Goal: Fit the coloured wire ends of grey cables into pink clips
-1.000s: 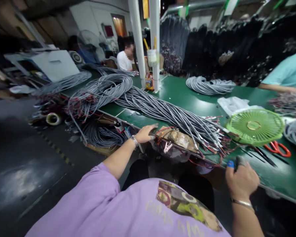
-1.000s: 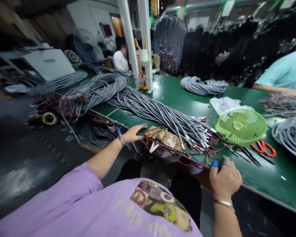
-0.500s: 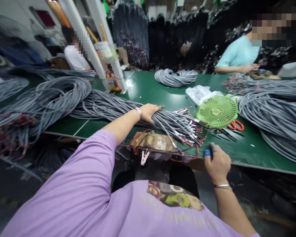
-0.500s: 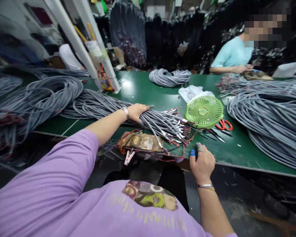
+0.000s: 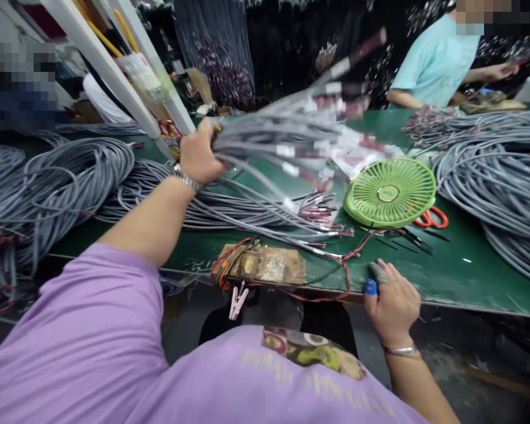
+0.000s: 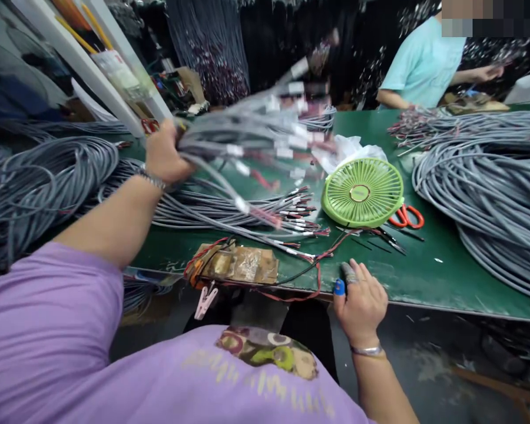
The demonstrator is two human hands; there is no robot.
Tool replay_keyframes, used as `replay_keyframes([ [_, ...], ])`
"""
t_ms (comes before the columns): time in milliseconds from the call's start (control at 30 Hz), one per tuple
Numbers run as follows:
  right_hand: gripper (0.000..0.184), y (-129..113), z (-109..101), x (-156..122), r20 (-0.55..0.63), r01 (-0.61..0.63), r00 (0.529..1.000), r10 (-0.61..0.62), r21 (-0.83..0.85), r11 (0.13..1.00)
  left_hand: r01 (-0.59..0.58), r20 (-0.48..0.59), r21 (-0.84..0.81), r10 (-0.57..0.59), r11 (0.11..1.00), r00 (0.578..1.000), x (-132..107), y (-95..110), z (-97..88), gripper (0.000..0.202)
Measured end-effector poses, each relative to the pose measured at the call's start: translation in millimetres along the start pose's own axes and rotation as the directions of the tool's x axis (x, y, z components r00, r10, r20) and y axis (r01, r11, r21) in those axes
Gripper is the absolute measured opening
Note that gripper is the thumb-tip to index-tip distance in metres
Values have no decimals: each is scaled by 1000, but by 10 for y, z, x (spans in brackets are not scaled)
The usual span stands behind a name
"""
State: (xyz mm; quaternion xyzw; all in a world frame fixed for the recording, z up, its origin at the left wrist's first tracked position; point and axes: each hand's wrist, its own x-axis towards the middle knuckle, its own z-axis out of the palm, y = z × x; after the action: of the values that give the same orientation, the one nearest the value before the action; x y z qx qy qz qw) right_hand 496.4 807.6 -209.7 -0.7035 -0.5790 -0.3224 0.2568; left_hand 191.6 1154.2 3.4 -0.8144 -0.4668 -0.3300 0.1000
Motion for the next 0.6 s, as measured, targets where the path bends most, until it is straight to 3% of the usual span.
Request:
replay_keyframes([
  [100, 33, 3, 7, 2, -15, 8, 1000, -8, -2, 1000, 130, -14, 93, -130, 987, 991, 501, 102, 187, 69],
  [167, 34, 8, 14, 3, -28, 14, 1000, -14, -3, 1000, 218, 24, 167, -225, 961, 974, 720, 198, 440, 85],
  [200, 35, 11, 17, 4, -32, 16, 999, -16, -4, 1000, 223, 121, 184, -247, 957, 961, 772, 238, 578, 96],
  [267, 36, 18, 22, 6, -37, 19, 999, -20, -4, 1000, 128, 379, 102, -157, 987, 912, 755, 278, 814, 109],
  [333, 37, 30, 30, 8, -47, 28, 999, -28, -1, 1000, 29, 491, -53, 1, 998, 871, 591, 237, 934, 105],
  [433, 36, 63, 54, 2, -76, 46, 996, -45, 8, 999, -62, 400, -208, 143, 976, 905, 119, -2, 837, 83],
  [500, 37, 92, 81, -4, -94, 54, 994, -53, 9, 999, -56, 289, -210, 117, 976, 950, -316, -250, 641, 66],
  [600, 40, 130, 130, -3, -114, 51, 992, -48, 23, 998, 76, 197, -100, -55, 992, 979, -1054, -630, 331, 44],
])
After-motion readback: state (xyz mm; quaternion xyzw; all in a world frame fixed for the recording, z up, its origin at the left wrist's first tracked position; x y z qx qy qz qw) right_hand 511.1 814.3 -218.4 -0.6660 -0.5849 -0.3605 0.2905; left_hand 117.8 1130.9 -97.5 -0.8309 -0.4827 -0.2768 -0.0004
